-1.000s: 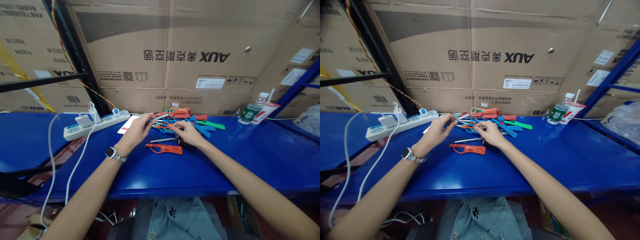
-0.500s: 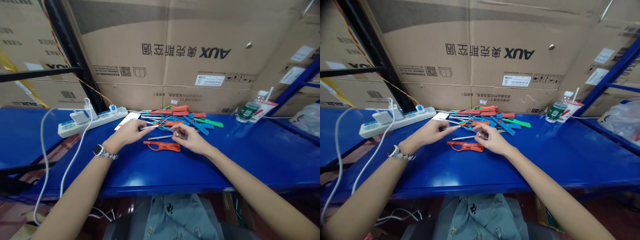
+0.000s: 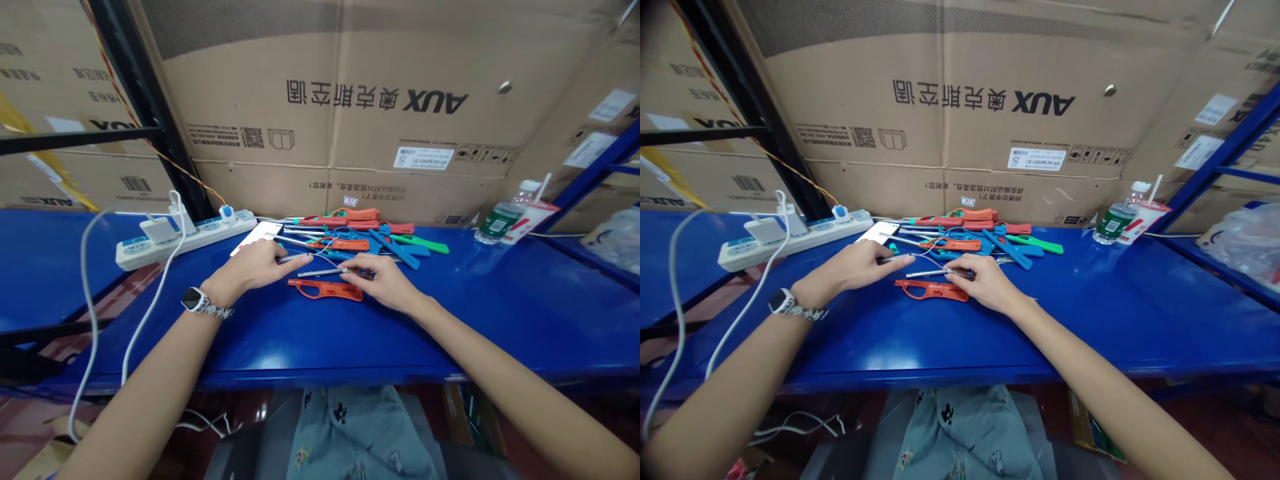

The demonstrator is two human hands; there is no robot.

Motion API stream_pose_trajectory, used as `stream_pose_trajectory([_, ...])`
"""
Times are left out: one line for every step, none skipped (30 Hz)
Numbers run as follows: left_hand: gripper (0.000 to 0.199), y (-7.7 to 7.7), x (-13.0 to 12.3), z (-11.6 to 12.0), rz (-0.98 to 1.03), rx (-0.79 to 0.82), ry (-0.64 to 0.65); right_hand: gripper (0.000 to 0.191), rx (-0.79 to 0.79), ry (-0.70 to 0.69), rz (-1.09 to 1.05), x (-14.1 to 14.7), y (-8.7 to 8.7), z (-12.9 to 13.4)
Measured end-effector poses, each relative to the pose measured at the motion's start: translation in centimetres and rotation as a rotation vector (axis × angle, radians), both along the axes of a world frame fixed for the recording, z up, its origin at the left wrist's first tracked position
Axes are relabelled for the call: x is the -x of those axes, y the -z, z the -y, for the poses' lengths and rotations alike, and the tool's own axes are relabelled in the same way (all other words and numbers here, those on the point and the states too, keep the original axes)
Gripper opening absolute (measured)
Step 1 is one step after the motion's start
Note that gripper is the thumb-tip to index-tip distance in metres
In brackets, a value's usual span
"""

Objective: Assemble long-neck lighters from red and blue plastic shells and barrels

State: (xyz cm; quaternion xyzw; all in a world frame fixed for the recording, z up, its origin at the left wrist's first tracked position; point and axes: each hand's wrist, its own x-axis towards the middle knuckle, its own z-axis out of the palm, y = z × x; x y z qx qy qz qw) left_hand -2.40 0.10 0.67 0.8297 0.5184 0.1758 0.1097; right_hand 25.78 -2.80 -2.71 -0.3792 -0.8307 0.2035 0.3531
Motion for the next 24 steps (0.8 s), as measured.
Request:
stream_pose_trajectory([0.069, 0.2, 0.1, -0.1, -0.001, 0.007, 0.009, 0.018, -0.013, -0.009, 0.023, 0.1, 0.0, 0.0])
stream_pose_trajectory([0.066, 0.4, 0.2, -0.3, -0.009, 0.018, 0.014, 0.021, -0.024, -0.017, 0.053, 0.2, -0.1, 0.1])
stream_pose_trajectory([0.063, 0.6, 0.2, -0.4, -0.024, 0.028, 0.016, 0.024, -0.035, -0.022, 0.092, 0.4, -0.1, 0.2])
stream_pose_trajectory([0.059, 0.7, 0.3, -0.6, -0.04, 0.035, 0.019, 0.026, -0.047, -0.023, 0.135, 0.6, -0.1, 0.3])
stream_pose_trajectory([0.055, 0.8, 0.3, -0.7, -0.055, 0.035, 0.022, 0.028, -0.058, -0.023, 0.18, 0.8, 0.0, 0.4])
stream_pose_trajectory([0.05, 0.9, 0.3, -0.8, -0.065, 0.033, 0.03, 0.03, -0.066, -0.022, 0.222, 1.0, 0.0, 0.5])
stream_pose_trajectory([0.046, 1.0, 0.3, -0.8, -0.066, 0.031, 0.044, 0.031, -0.071, -0.02, 0.257, 1.2, 0.0, 0.6])
stream_pose_trajectory([0.042, 1.0, 0.3, -0.9, -0.059, 0.031, 0.062, 0.033, -0.072, -0.018, 0.283, 1.3, 0.1, 0.7])
stream_pose_trajectory([0.039, 1.1, 0.2, -0.9, -0.047, 0.04, 0.082, 0.034, -0.073, -0.015, 0.3, 1.4, 0.1, 0.8])
stream_pose_trajectory([0.037, 1.1, 0.2, -0.9, -0.034, 0.053, 0.099, 0.034, -0.074, -0.013, 0.311, 1.5, 0.2, 0.8])
stream_pose_trajectory([0.034, 1.2, 0.2, -0.8, -0.023, 0.072, 0.112, 0.035, -0.075, -0.011, 0.315, 1.5, 0.2, 0.9])
stream_pose_trajectory([0.033, 1.3, 0.1, -0.8, -0.012, 0.094, 0.12, 0.035, -0.076, -0.007, 0.312, 1.4, 0.3, 0.9])
stream_pose_trajectory([0.031, 1.3, 0.1, -0.9, -0.003, 0.117, 0.121, 0.035, -0.076, -0.003, 0.299, 1.4, 0.3, 1.0])
stream_pose_trajectory([0.03, 1.4, 0.1, -0.9, 0.007, 0.141, 0.117, 0.033, -0.072, 0.002, 0.277, 1.3, 0.4, 1.0])
stream_pose_trajectory([0.029, 1.5, 0.1, -0.9, 0.016, 0.163, 0.11, 0.031, -0.067, 0.007, 0.248, 1.3, 0.4, 1.0])
stream_pose_trajectory([0.027, 1.5, 0.1, -0.9, 0.024, 0.182, 0.106, 0.027, -0.06, 0.014, 0.217, 1.2, 0.5, 1.0])
stream_pose_trajectory([0.026, 1.5, 0.2, -1.0, 0.027, 0.198, 0.104, 0.021, -0.053, 0.019, 0.187, 1.1, 0.6, 0.9])
stream_pose_trajectory([0.025, 1.4, 0.2, -1.0, 0.026, 0.208, 0.104, 0.015, -0.047, 0.023, 0.163, 1.1, 0.6, 0.9])
stream_pose_trajectory([0.024, 1.4, 0.2, -1.0, 0.021, 0.207, 0.111, 0.011, -0.042, 0.025, 0.148, 1.1, 0.7, 0.8])
stream_pose_trajectory([0.023, 1.3, 0.2, -0.9, 0.016, 0.186, 0.125, 0.009, -0.039, 0.025, 0.145, 1.1, 0.7, 0.7])
stream_pose_trajectory([0.021, 1.2, 0.2, -0.8, 0.015, 0.14, 0.145, 0.009, -0.04, 0.023, 0.15, 1.1, 0.7, 0.7])
stream_pose_trajectory([0.02, 1.1, 0.1, -0.7, 0.02, 0.072, 0.168, 0.009, -0.046, 0.021, 0.161, 1.2, 0.7, 0.7])
stream_pose_trajectory([0.02, 1.0, -0.1, -0.5, 0.033, -0.004, 0.193, 0.01, -0.056, 0.018, 0.177, 1.2, 0.8, 0.7])
stream_pose_trajectory([0.021, 0.9, -0.3, -0.3, 0.053, -0.067, 0.22, 0.013, -0.071, 0.016, 0.197, 1.2, 0.8, 0.7])
